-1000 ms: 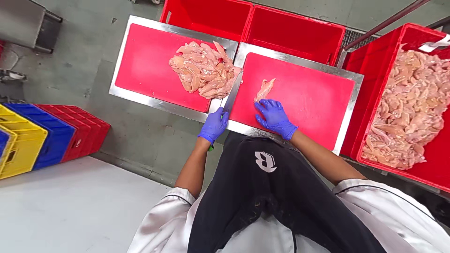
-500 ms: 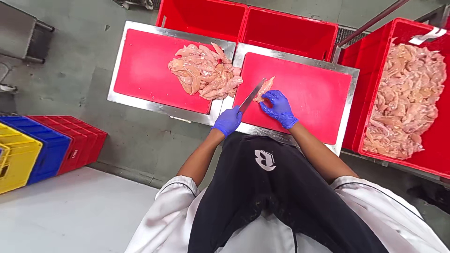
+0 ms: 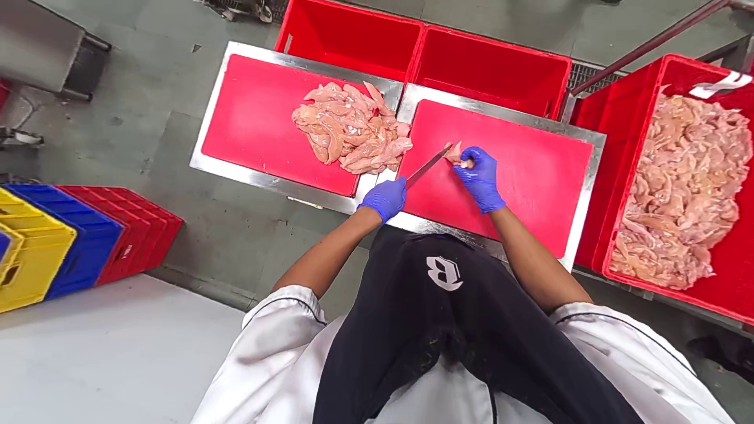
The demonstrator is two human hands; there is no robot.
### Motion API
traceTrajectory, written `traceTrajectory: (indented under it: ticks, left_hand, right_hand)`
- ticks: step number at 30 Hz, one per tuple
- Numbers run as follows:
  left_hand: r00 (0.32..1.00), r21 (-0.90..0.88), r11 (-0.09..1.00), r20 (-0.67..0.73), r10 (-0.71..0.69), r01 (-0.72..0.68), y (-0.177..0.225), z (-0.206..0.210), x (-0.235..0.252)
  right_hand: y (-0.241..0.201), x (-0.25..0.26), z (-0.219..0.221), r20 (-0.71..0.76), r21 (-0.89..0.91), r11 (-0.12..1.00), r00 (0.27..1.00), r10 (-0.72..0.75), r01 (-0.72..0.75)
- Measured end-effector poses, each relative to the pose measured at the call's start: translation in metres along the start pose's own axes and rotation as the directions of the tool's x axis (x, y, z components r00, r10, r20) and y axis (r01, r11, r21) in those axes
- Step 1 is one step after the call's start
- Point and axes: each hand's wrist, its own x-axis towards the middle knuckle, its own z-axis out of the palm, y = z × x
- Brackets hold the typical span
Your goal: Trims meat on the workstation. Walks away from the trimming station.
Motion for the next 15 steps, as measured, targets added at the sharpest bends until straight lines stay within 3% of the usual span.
traceTrajectory:
  ticks: [4,8,12,15]
  left_hand:
    - [1.0,-0.015,1.0,-0.001,0.001,-0.001,0.0,0.004,0.001]
    - [1.0,-0.019,1.0,0.001,-0.005,0.005,0.001,0.004,0.001]
    - [1.0,-0.04,0.999,0.002,0.021,-0.021,-0.002,0.003,0.002]
    - [0.994,-0.153,0.982,-0.045,0.1,-0.106,-0.01,0.003,-0.002]
  right_hand:
    - [-0.023,-0.014,-0.036,-0.027,0.391,0.916,0.993,0.113,-0.093]
    - [-0.05,-0.015,-0.081,0.082,0.696,0.701,0.988,0.134,-0.153]
    - [-0.065,-0.007,-0.116,0.32,0.793,0.495,0.934,0.158,-0.355]
    - [-0.062,0.0,-0.129,0.449,0.792,0.419,0.889,0.094,-0.444]
